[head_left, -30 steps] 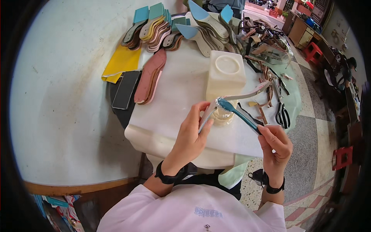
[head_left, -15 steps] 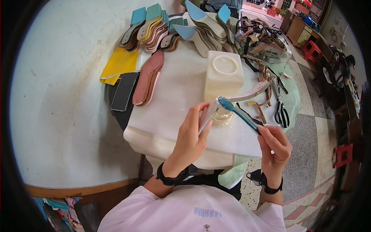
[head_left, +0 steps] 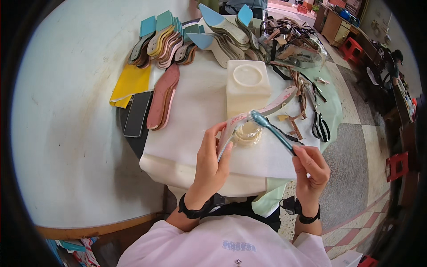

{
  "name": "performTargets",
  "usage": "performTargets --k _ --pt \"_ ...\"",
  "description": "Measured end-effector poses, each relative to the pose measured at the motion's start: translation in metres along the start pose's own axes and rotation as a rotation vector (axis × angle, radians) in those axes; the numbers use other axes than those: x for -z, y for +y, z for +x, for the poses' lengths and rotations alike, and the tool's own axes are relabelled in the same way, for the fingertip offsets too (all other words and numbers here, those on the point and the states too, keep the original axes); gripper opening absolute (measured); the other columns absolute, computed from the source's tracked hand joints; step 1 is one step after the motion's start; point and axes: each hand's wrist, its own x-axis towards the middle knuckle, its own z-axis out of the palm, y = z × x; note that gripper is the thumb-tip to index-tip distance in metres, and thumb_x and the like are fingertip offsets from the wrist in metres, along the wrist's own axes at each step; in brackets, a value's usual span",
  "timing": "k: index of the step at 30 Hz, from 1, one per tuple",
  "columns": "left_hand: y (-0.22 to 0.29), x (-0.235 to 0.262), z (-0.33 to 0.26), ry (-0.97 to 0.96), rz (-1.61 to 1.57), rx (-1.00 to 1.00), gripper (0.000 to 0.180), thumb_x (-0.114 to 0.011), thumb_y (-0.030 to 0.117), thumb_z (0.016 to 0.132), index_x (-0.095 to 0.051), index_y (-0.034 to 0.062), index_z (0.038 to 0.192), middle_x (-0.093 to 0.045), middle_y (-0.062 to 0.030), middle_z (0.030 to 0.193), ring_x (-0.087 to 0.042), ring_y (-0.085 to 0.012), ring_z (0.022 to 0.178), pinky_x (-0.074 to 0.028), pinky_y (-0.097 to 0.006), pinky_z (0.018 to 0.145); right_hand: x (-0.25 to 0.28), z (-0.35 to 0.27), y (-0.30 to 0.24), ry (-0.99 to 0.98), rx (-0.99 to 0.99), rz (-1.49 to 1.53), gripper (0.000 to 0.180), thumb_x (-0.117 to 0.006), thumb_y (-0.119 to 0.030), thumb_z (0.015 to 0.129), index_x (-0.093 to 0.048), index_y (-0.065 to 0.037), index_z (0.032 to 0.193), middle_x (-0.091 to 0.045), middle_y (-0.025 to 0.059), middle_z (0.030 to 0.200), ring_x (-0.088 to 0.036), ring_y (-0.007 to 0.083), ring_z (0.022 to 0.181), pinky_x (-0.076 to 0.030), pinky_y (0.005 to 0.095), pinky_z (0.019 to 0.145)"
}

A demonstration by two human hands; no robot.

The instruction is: The person applies adhesive to a shoe component using a brush, then presses a leather strip along the edge by hand. After trimming the excess leather with shears, they press the remaining edges firmly against the component.

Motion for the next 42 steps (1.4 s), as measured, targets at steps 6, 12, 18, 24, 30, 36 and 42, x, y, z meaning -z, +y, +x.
performTargets --k 6,12,18,24,30,36,42 --pt "-0.003 0.004 -0.002 0.052 -0.01 -0.054 0.034 -0.052 0.007 0.09 -0.044 -0.0004 0.122 -0.055 -0.0103 0.107 -0.049 -0.0155 0.07 -0.042 -0.027 0.065 0.0 -0.003 0.007 0.033 0.016 -0.033 0.029 -0.063 0.011 0.077 -0.067 0.0 0.103 -0.059 0.0102 0.083 -0.057 0.0147 0.068 -0.045 0.0226 0.058" --pt "-0.005 0.01 -0.005 0.077 0.011 -0.051 0.035 -0.052 0.011 0.091 -0.044 0.0006 0.123 -0.055 -0.0082 0.11 -0.048 -0.015 0.075 -0.042 -0.027 0.067 0.01 -0.002 0.015 0.131 -0.043 -0.101 0.028 -0.063 0.011 0.078 -0.068 -0.001 0.103 -0.06 0.0085 0.085 -0.057 0.013 0.069 -0.044 0.0216 0.057" --pt "-0.007 0.01 -0.006 0.089 -0.006 -0.042 0.036 -0.053 0.012 0.091 -0.044 0.0017 0.123 -0.054 -0.0073 0.114 -0.047 -0.0158 0.079 -0.042 -0.027 0.071 0.005 -0.006 0.012 0.079 0.029 -0.06 0.031 -0.063 0.012 0.076 -0.067 -0.001 0.104 -0.06 0.0096 0.084 -0.057 0.0137 0.068 -0.045 0.0223 0.057" --pt "-0.007 0.01 -0.008 0.107 0.015 -0.049 0.036 -0.054 0.01 0.089 -0.045 0.0021 0.124 -0.054 -0.0079 0.115 -0.048 -0.0158 0.081 -0.042 -0.027 0.071 0.006 0.002 0.027 0.267 0.156 -0.251 0.031 -0.063 0.011 0.078 -0.066 -0.002 0.106 -0.058 0.0104 0.086 -0.056 0.0154 0.068 -0.045 0.0225 0.058" --pt "-0.011 0.008 -0.009 0.102 0.007 -0.06 0.036 -0.054 0.008 0.089 -0.045 0.0018 0.124 -0.054 -0.0081 0.116 -0.048 -0.0156 0.082 -0.041 -0.025 0.071 0.007 0.005 0.032 0.245 0.191 -0.361 0.033 -0.063 0.012 0.077 -0.066 -0.001 0.106 -0.057 0.0109 0.084 -0.056 0.0156 0.062 -0.043 0.0226 0.053" --pt "-0.013 0.007 -0.008 0.101 -0.017 -0.067 0.036 -0.053 0.01 0.09 -0.045 0.0011 0.124 -0.054 -0.0088 0.115 -0.048 -0.0149 0.082 -0.042 -0.026 0.071 0.004 -0.005 0.021 0.17 0.214 -0.344 0.036 -0.063 0.015 0.073 -0.066 -0.001 0.105 -0.057 0.0113 0.083 -0.056 0.0158 0.058 -0.043 0.023 0.05" --pt "-0.012 0.008 -0.013 0.113 -0.058 0.0 0.037 -0.052 0.014 0.091 -0.044 0.0005 0.125 -0.054 -0.0092 0.115 -0.048 -0.0143 0.08 -0.043 -0.027 0.071 0.011 0.001 0.029 0.285 0.178 -0.34 0.035 -0.064 0.013 0.075 -0.066 -0.002 0.106 -0.057 0.0107 0.083 -0.054 0.0158 0.06 -0.041 0.0216 0.052"
